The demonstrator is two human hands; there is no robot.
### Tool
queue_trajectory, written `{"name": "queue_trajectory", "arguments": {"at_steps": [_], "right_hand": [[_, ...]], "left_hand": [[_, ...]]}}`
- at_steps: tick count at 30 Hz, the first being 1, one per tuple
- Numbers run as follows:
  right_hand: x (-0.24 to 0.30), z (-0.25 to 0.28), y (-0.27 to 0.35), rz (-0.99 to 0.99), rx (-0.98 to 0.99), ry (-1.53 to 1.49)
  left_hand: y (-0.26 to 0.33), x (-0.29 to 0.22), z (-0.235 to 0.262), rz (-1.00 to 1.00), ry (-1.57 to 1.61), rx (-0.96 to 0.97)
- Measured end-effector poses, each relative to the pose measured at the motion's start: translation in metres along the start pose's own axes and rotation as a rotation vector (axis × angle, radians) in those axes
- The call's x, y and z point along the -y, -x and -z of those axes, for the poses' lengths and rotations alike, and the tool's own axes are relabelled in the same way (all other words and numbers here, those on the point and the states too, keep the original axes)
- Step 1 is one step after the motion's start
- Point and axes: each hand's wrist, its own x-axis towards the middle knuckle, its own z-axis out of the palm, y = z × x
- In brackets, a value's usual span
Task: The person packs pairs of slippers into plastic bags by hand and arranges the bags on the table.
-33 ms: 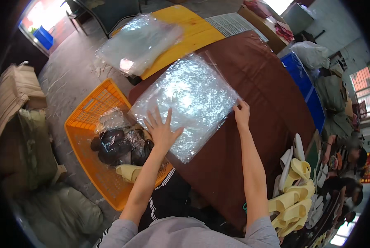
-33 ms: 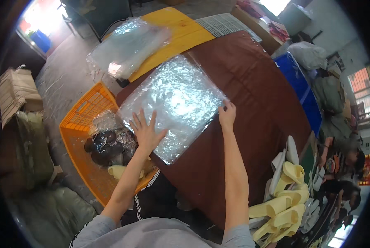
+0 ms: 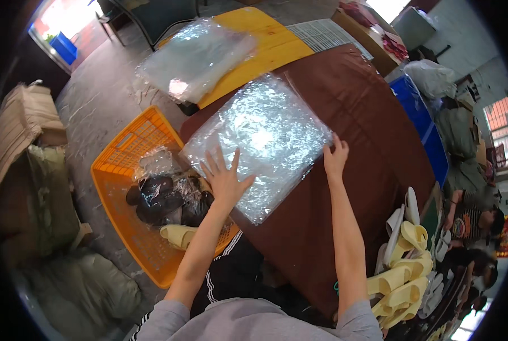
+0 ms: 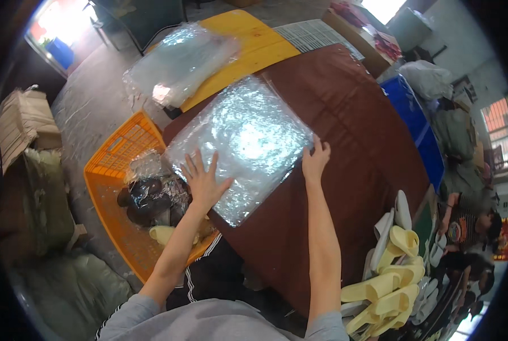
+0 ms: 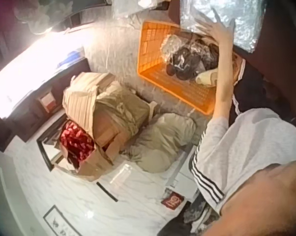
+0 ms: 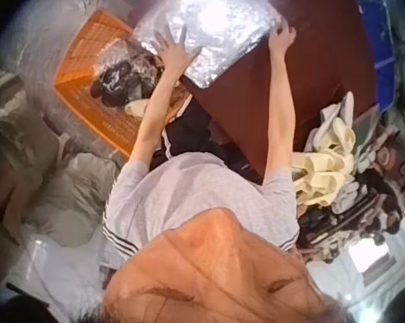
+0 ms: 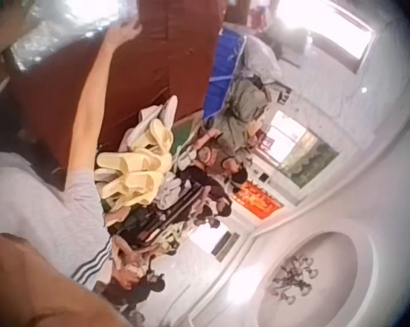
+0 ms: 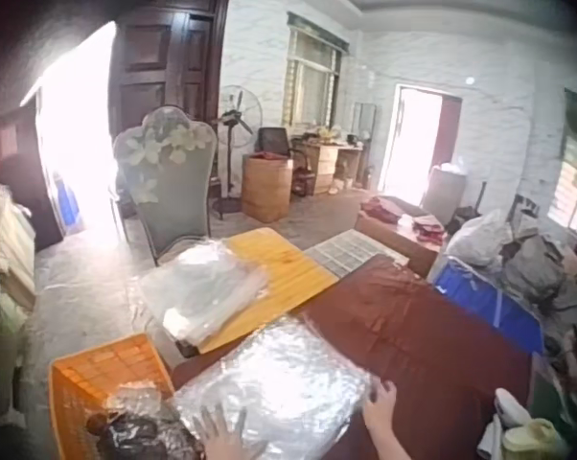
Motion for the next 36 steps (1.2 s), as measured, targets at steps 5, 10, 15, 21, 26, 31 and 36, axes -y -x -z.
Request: {"name": "queue_trajectory", "arguments": {"at_steps": [5, 10, 15, 21, 26, 31, 36], "right_hand": [[0.095, -0.013, 0.077, 0.66, 0.311, 0.111], [0.063, -0.046, 0.103, 0.644, 0.506, 0.286], [0.056, -0.046, 0.102, 0.635, 0.553, 0.299], [0.064, -0.039, 0.098, 0.646, 0.62, 0.292], [0.057, -0.023, 0.096, 0.695, 0.629, 0.315], [0.075, -0.011, 0.098, 0.694, 0.453, 0.195], [0.053, -0.012, 0.129, -0.136, 0.128, -0.296]], "left_hand": [[0.003, 0.013, 0.003, 0.031, 0.001, -0.008], [-0.006, 0.041, 0.006, 0.063, -0.066, -0.071], [-0.016, 0.076, 0.033, 0.006, 0.002, -0.276], [-0.048, 0.079, 0.025, -0.047, -0.077, -0.28], [-0.082, 0.077, 0.03, -0.128, -0.098, -0.255], [-0.126, 0.06, 0.018, -0.066, 0.057, -0.176], [-0.14, 0.058, -0.003, -0.054, 0.11, -0.181]]}}
